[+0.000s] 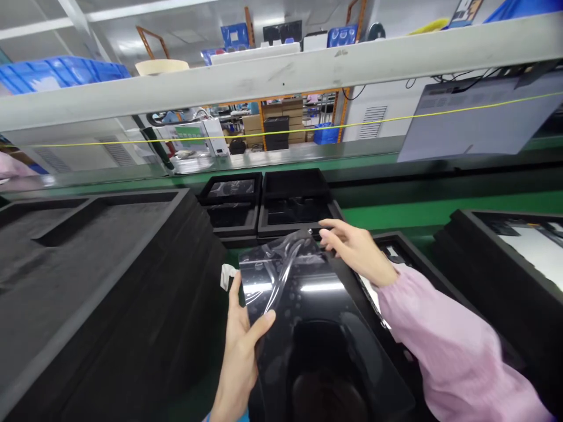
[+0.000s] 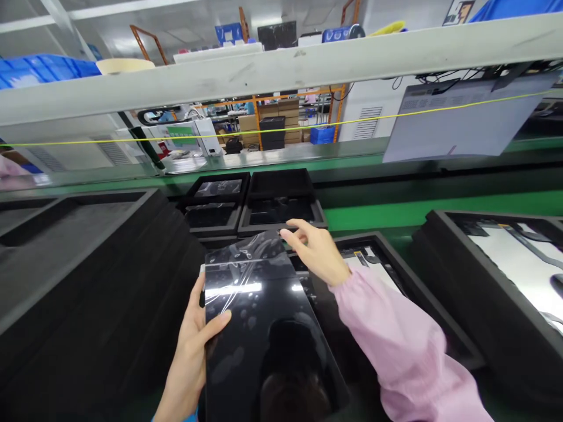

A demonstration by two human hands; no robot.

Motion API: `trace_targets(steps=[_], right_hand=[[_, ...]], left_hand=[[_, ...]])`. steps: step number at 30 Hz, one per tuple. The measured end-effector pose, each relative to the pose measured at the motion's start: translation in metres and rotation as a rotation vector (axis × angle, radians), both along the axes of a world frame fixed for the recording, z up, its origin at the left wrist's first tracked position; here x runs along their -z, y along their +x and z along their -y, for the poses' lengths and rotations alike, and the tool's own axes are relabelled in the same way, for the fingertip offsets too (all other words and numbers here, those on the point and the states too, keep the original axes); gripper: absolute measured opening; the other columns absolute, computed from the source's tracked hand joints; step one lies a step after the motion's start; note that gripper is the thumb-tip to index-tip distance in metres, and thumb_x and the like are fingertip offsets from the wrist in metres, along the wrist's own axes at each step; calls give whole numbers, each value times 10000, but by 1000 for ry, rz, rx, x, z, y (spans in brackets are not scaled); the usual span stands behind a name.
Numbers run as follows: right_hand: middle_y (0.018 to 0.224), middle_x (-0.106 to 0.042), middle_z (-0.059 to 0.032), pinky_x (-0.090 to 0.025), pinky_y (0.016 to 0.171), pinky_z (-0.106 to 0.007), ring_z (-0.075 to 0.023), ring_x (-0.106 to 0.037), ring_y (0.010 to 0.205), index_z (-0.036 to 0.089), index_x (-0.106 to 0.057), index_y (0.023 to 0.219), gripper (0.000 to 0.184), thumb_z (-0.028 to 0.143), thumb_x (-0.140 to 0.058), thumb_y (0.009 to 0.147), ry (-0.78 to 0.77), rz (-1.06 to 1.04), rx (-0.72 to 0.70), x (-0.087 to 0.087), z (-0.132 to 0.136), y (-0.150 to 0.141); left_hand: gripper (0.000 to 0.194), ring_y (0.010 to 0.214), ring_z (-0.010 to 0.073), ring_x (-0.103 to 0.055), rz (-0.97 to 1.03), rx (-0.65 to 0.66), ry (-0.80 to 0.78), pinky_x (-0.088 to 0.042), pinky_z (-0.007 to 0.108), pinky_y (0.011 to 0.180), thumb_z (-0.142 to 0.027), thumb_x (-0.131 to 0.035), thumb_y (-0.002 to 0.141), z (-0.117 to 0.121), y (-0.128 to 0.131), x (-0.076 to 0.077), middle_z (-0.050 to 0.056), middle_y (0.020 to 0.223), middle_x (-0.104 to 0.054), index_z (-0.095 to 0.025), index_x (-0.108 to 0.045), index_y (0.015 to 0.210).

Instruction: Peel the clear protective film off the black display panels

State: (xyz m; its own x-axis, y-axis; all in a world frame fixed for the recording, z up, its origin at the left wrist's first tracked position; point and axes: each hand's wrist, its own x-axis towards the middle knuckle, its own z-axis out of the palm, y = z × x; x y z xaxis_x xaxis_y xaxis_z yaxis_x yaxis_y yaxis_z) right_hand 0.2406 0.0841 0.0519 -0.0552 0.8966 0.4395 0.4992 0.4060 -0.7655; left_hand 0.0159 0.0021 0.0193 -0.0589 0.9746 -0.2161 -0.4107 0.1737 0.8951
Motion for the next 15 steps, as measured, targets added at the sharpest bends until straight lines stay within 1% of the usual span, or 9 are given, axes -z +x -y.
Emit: trace_targets(steps=[2, 3, 5, 7, 8, 12, 13, 14, 15], right_hand=[[614, -582, -34, -429, 449, -232, -140, -528, 476, 75, -636, 1082, 587, 606, -454, 911, -88, -19, -55, 11, -22, 3], [628, -591, -43, -458, 474, -237, -148, -554, 504, 67, -634, 1078, 640, 640, -396, 918, -97, -35, -56, 16, -28, 2], [746, -638, -75, -528, 606, -258, -169, -630, 660, 75, -643, 1050, 669, 647, -315, 936, -69, -63, -15, 22, -32, 0], [886, -663, -91, -543, 755, -294, -196, -655, 832, 100, -674, 1000, 588, 592, -358, 940, 7, -68, 67, 21, -30, -2], [940, -665, -94, -533, 802, -317, -209, -650, 878, 111, -691, 987, 526, 549, -406, 934, 59, -62, 124, 19, -27, -3], [1020, -657, -77, -438, 967, -412, -236, -599, 965, 166, -729, 933, 287, 392, -553, 909, 308, -5, 306, 6, -3, -7], [1050, -649, -66, -419, 999, -415, -235, -579, 1015, 183, -722, 888, 231, 364, -580, 910, 370, 23, 293, 2, 6, -8], [1090, -635, -59, -413, 1022, -411, -234, -560, 1076, 189, -694, 835, 207, 342, -586, 922, 416, 43, 228, -1, 16, -7], [1124, -619, -57, -427, 1027, -400, -230, -543, 1134, 187, -645, 792, 232, 334, -560, 950, 446, 77, 148, -3, 26, -5]], left_hand=[[901, 1253, 242, -577, 4, 9, 12, -516, 336, 1001, -238, -719, 809, 3, 10, 0, 46, 1332, -637, -361, -181, 1521], [919, 1276, 230, -557, -1, 19, 35, -512, 313, 1005, -239, -728, 806, 4, 14, 0, 45, 1349, -625, -359, -166, 1523], [966, 1306, 208, -526, -13, 68, 122, -481, 278, 1036, -234, -745, 795, 6, 21, 1, 42, 1393, -592, -351, -130, 1531], [1001, 1312, 205, -519, -27, 125, 214, -457, 279, 1063, -221, -746, 793, 9, 24, 0, 45, 1404, -582, -343, -89, 1539], [997, 1312, 207, -518, -40, 135, 247, -454, 285, 1067, -219, -734, 805, 11, 24, 0, 46, 1397, -588, -342, -72, 1541], [968, 1264, 211, -566, -47, 129, 294, -465, 317, 1062, -193, -699, 829, 19, 20, -7, 33, 1329, -644, -345, -64, 1544], [952, 1239, 211, -588, -20, 139, 292, -471, 322, 1058, -180, -696, 831, 20, 18, -9, 33, 1305, -660, -340, -85, 1544], [932, 1220, 212, -603, 15, 153, 289, -472, 325, 1057, -162, -693, 831, 21, 14, -11, 35, 1285, -672, -329, -115, 1543], [912, 1209, 213, -611, 55, 168, 286, -476, 324, 1053, -142, -690, 830, 21, 11, -13, 38, 1272, -680, -319, -147, 1540]])
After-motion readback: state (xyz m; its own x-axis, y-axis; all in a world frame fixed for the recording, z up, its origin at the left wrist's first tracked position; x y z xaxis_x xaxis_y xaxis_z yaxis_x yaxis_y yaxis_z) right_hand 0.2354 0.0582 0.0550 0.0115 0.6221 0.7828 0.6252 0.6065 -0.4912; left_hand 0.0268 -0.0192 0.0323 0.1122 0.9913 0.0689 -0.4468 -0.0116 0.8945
